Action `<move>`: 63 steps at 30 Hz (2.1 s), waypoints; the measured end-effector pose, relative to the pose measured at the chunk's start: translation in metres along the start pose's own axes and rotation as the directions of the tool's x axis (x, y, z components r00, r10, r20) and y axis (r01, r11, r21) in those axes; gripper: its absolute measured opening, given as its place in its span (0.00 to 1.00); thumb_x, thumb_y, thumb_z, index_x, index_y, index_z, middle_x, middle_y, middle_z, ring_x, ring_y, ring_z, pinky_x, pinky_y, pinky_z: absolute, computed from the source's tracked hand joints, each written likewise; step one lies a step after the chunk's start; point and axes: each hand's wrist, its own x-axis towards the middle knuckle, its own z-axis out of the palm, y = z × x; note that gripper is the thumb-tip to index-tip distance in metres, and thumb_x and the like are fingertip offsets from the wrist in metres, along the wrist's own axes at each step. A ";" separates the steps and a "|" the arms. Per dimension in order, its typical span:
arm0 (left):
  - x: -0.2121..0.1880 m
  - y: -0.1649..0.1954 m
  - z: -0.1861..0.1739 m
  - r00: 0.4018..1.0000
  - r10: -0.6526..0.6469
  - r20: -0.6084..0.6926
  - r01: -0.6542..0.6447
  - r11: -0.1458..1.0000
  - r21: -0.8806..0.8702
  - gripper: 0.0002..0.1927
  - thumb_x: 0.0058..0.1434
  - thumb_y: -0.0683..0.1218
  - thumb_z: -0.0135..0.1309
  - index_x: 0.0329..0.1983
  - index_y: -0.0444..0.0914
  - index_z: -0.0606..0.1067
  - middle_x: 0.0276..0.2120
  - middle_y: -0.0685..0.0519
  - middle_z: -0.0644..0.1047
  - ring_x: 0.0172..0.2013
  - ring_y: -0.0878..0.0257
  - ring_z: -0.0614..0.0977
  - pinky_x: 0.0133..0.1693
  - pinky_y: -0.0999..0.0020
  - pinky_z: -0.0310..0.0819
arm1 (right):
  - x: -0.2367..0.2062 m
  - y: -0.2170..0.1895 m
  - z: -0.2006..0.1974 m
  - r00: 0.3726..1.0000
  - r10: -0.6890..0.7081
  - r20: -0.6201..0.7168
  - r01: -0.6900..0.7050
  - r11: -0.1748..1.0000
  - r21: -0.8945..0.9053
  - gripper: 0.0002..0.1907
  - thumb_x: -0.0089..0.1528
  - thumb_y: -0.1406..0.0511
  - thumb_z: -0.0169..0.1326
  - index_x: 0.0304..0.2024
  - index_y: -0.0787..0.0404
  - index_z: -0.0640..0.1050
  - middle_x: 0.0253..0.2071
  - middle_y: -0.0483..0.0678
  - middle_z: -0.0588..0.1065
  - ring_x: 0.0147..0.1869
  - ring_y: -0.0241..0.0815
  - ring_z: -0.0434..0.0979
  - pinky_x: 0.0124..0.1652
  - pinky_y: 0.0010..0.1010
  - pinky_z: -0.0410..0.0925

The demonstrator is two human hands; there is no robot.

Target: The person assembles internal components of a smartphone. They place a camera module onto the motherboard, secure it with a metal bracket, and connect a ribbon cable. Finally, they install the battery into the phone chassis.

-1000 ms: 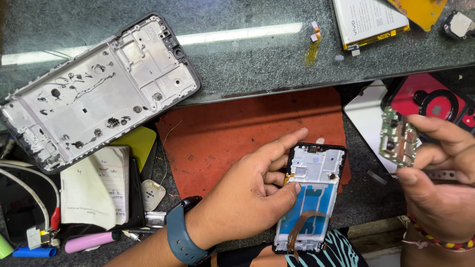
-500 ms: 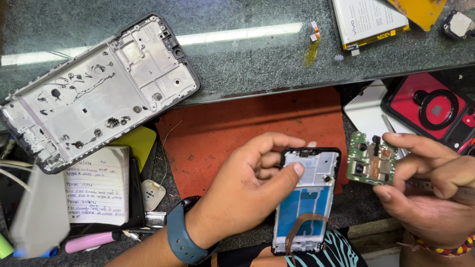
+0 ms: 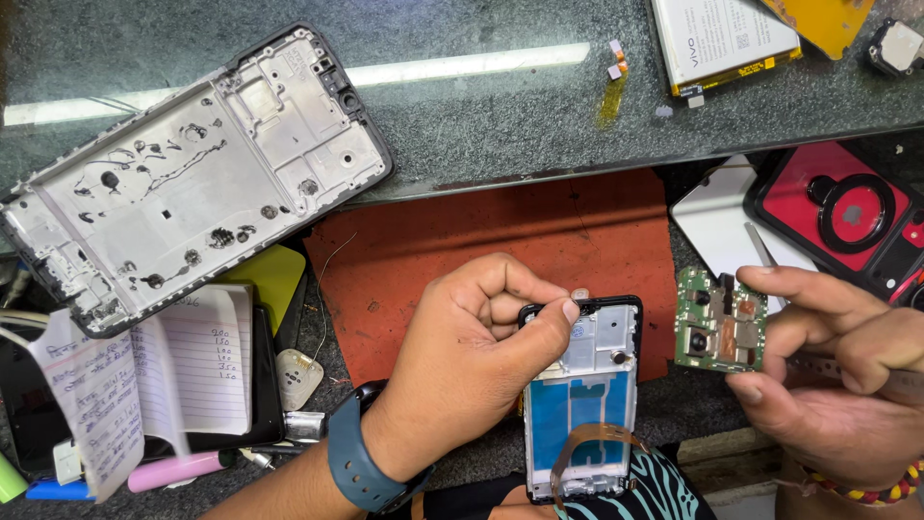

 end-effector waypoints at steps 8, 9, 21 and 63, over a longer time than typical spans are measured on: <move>0.001 0.003 -0.001 0.999 -0.032 0.009 0.032 0.999 0.007 0.08 0.65 0.38 0.56 0.45 0.29 0.74 0.34 0.48 0.84 0.32 0.72 0.83 0.32 0.79 0.77 | 0.014 -0.018 0.016 0.976 -0.142 0.164 0.143 0.990 0.008 0.31 0.52 0.73 0.69 0.30 0.53 0.55 0.62 0.75 0.71 0.28 0.24 0.71 0.26 0.19 0.70; 0.001 0.003 -0.001 0.999 -0.043 0.013 0.043 0.999 0.002 0.09 0.65 0.39 0.56 0.45 0.30 0.74 0.34 0.49 0.84 0.32 0.72 0.83 0.32 0.79 0.77 | 0.015 -0.023 0.020 0.969 -0.157 0.189 0.160 0.987 -0.001 0.31 0.52 0.73 0.69 0.29 0.53 0.55 0.62 0.75 0.71 0.28 0.22 0.70 0.26 0.18 0.69; -0.001 0.007 -0.005 0.994 -0.046 0.100 0.046 0.999 0.002 0.17 0.73 0.43 0.43 0.57 0.28 0.74 0.45 0.49 0.82 0.39 0.70 0.82 0.39 0.75 0.80 | 0.042 -0.048 0.049 0.898 -0.289 0.333 0.405 0.838 -0.365 0.28 0.51 0.62 0.72 0.28 0.54 0.60 0.51 0.59 0.79 0.21 0.24 0.69 0.22 0.20 0.65; -0.006 0.008 -0.001 0.953 -0.088 0.289 0.104 0.994 -0.040 0.34 0.61 0.28 0.43 0.74 0.27 0.60 0.60 0.41 0.76 0.57 0.62 0.79 0.56 0.72 0.76 | 0.036 -0.073 0.044 0.907 -0.186 0.378 0.361 0.805 -0.470 0.24 0.52 0.61 0.71 0.29 0.56 0.64 0.35 0.57 0.79 0.25 0.28 0.77 0.23 0.24 0.68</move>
